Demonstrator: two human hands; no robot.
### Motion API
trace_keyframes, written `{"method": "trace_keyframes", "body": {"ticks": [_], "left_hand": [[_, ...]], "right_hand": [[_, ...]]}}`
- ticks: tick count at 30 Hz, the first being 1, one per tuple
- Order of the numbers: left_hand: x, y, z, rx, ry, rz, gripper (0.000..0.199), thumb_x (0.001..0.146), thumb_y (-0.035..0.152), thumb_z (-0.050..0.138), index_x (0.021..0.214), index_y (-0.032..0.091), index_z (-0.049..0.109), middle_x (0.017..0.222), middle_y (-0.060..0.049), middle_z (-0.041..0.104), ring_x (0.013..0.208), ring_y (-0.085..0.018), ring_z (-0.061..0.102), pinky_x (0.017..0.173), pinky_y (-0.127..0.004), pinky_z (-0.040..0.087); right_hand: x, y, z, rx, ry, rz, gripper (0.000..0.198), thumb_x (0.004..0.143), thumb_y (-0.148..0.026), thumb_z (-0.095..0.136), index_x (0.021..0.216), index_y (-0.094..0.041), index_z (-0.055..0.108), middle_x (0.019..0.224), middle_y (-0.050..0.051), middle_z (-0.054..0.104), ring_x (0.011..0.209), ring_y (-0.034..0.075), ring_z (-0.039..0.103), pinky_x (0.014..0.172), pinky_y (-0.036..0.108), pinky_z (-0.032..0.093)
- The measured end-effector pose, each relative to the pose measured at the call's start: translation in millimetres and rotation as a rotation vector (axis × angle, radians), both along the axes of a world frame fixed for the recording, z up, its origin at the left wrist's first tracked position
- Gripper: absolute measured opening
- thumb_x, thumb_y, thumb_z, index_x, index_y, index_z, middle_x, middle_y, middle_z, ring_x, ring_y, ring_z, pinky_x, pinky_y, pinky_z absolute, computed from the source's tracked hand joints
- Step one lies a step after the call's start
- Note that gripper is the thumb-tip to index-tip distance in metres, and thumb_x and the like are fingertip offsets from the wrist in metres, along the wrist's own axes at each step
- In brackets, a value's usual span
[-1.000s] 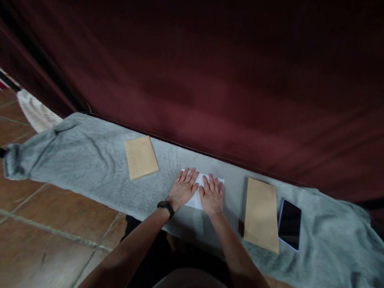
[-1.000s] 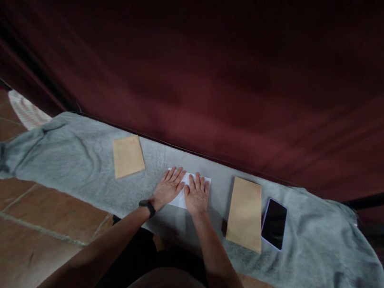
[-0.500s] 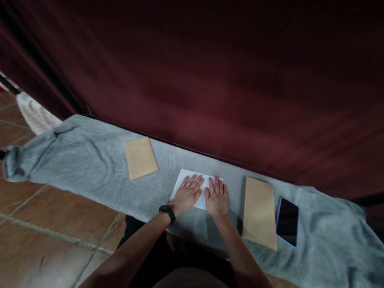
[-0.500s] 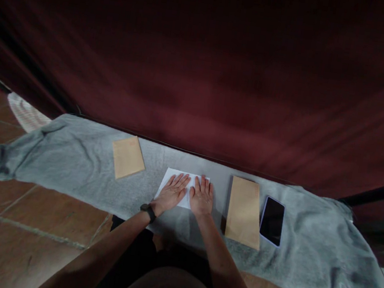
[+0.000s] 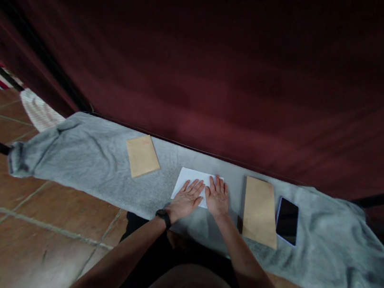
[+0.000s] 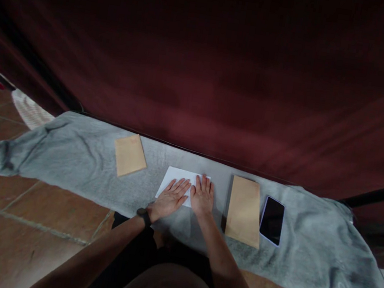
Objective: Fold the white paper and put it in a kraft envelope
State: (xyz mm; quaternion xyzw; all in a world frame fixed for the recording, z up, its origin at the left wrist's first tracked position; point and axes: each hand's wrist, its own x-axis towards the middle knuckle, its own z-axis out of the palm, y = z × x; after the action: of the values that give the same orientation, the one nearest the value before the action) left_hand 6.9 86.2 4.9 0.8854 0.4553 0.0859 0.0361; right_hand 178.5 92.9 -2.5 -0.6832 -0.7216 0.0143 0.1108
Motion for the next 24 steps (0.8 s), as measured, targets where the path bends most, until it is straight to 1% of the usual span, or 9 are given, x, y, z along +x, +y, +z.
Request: {"method": "trace_keyframes", "body": {"ticks": [4,8,13,19,24], "left_hand": [[-5,-18,2.3,-0.037,0.005,-0.028,0.056,0.106,0.041,0.024,0.157,0.020,0.032,0.163,-0.003,0.032,0.153,-0.018,0.021,0.127,-0.044,0.012],[-13,-37,5.1,-0.042,0.015,-0.060,0.055,0.106,0.042,0.026,0.157,0.021,0.031,0.163,-0.003,0.033,0.153,-0.018,0.021,0.127,-0.042,0.011],[-21,-57,6.1,-0.026,0.027,-0.076,0.055,0.106,0.045,0.025,0.156,0.022,0.033,0.162,-0.003,0.035,0.152,-0.018,0.024,0.126,-0.043,0.013],[-30,-70,6.6,0.002,0.011,-0.048,0.053,0.105,0.045,0.030,0.154,0.026,0.038,0.159,-0.002,0.040,0.151,-0.019,0.028,0.126,-0.044,0.017],[-32,-74,7.4,0.018,-0.003,-0.017,0.052,0.105,0.045,0.033,0.155,0.030,0.037,0.158,-0.001,0.042,0.151,-0.021,0.030,0.125,-0.047,0.020]], "right_hand": [[0,-1,0,-0.008,-0.007,-0.002,0.054,0.105,-0.035,0.035,0.156,-0.019,0.036,0.163,0.012,0.029,0.150,0.029,0.028,0.121,0.049,0.018],[1,-3,2,-0.016,-0.008,-0.006,0.053,0.105,-0.034,0.035,0.156,-0.018,0.036,0.163,0.012,0.030,0.149,0.029,0.029,0.121,0.048,0.017],[5,-12,-1,-0.001,-0.003,-0.002,0.054,0.105,-0.035,0.034,0.157,-0.019,0.035,0.163,0.011,0.030,0.150,0.029,0.028,0.121,0.049,0.018],[18,-34,-5,0.009,-0.026,-0.006,0.056,0.105,-0.034,0.031,0.157,-0.013,0.033,0.163,0.013,0.030,0.150,0.028,0.028,0.121,0.048,0.019],[27,-53,-4,0.032,-0.023,-0.077,0.056,0.105,-0.030,0.027,0.156,-0.007,0.032,0.161,0.015,0.031,0.150,0.029,0.028,0.122,0.050,0.018]]}}
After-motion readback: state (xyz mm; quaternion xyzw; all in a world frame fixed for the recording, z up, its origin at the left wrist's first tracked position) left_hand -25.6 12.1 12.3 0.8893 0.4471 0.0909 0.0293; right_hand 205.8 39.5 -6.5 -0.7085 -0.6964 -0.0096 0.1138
